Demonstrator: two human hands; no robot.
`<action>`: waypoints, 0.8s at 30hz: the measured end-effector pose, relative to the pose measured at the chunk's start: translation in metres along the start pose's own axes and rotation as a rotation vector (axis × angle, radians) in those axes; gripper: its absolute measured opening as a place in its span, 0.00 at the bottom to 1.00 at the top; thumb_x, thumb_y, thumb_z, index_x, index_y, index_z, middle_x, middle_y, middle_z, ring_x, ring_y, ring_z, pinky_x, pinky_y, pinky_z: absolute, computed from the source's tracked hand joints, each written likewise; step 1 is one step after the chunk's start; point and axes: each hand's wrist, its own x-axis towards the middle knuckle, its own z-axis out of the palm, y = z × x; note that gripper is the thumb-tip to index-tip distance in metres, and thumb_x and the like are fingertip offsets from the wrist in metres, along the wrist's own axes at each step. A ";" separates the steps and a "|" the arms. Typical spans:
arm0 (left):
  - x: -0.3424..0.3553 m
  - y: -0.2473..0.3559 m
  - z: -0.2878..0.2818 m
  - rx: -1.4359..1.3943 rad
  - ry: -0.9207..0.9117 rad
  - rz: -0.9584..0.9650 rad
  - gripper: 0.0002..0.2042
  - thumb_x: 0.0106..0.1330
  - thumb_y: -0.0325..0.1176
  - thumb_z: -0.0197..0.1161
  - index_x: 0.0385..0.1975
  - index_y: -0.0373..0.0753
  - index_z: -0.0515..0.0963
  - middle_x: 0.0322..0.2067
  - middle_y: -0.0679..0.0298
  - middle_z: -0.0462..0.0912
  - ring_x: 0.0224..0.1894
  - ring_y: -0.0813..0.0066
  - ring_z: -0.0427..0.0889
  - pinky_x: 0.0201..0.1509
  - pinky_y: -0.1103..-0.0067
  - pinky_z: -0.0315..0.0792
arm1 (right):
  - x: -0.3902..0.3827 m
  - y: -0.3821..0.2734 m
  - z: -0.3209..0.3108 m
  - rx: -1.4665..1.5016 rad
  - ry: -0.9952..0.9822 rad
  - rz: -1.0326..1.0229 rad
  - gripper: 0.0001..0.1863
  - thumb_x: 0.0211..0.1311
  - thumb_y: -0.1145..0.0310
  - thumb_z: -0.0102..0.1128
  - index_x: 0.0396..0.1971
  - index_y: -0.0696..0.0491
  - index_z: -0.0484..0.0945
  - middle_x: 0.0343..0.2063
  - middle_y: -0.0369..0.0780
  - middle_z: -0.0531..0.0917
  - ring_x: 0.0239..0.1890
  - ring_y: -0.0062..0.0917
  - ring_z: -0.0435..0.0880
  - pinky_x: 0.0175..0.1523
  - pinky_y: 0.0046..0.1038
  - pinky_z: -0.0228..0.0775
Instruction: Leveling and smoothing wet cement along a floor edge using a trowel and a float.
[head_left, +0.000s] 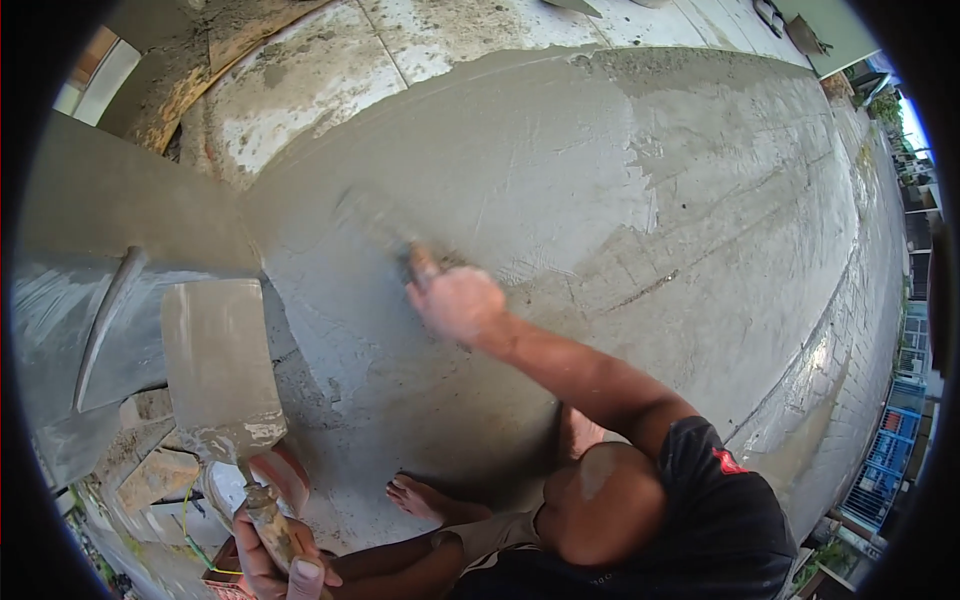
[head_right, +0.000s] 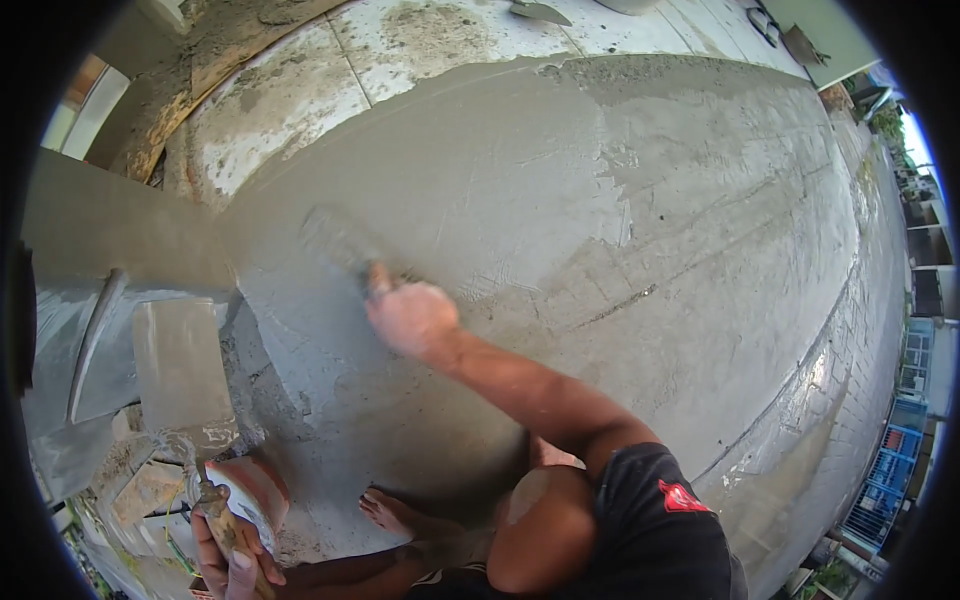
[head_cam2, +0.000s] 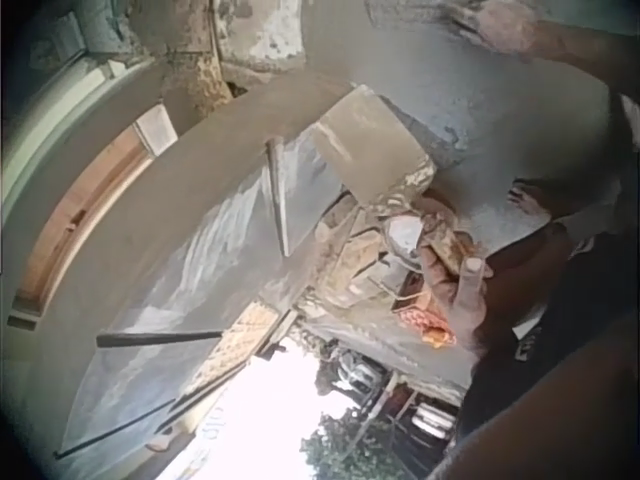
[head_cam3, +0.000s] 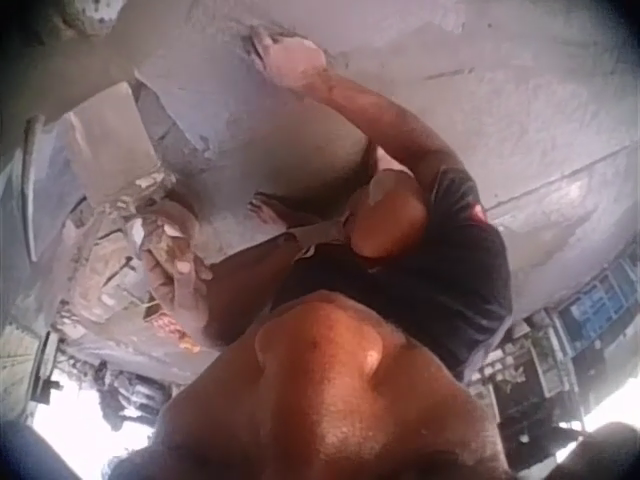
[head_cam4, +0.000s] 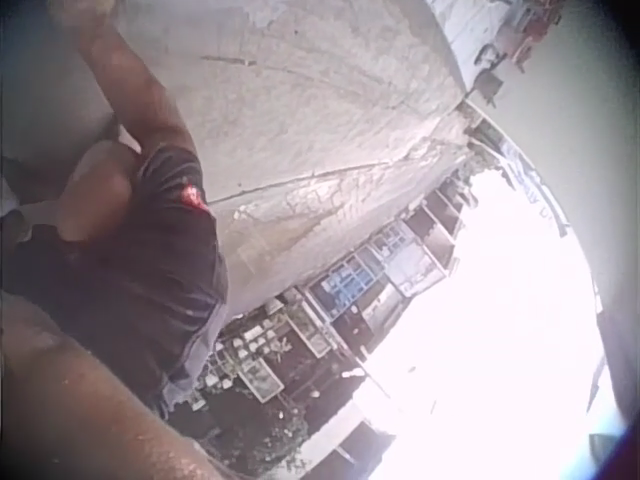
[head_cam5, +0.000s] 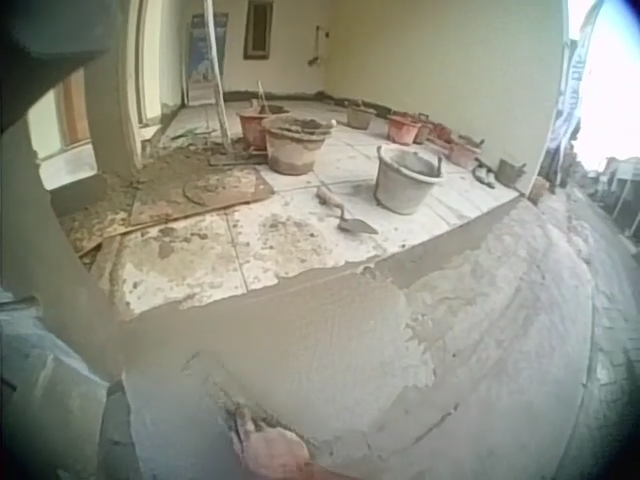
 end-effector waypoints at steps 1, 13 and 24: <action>0.003 0.000 -0.003 -0.009 -0.066 -0.009 0.31 0.67 0.32 0.66 0.67 0.33 0.62 0.47 0.59 0.79 0.26 0.81 0.73 0.28 0.86 0.70 | -0.003 0.035 -0.019 0.104 -0.032 0.089 0.32 0.77 0.50 0.42 0.71 0.55 0.60 0.29 0.49 0.86 0.28 0.39 0.88 0.32 0.40 0.84; 0.013 0.006 0.005 0.039 0.088 -0.222 0.25 0.66 0.34 0.67 0.60 0.36 0.66 0.30 0.69 0.75 0.22 0.85 0.72 0.23 0.85 0.70 | -0.074 0.273 -0.123 0.945 0.896 0.289 0.28 0.72 0.63 0.58 0.67 0.58 0.66 0.24 0.36 0.79 0.19 0.20 0.77 0.24 0.24 0.71; -0.013 -0.047 -0.115 0.447 0.362 -0.223 0.15 0.69 0.28 0.60 0.53 0.36 0.71 0.27 0.71 0.75 0.22 0.86 0.71 0.23 0.85 0.66 | 0.022 -0.074 0.037 0.758 0.268 -0.354 0.23 0.72 0.62 0.58 0.62 0.55 0.69 0.29 0.48 0.83 0.31 0.38 0.84 0.40 0.38 0.77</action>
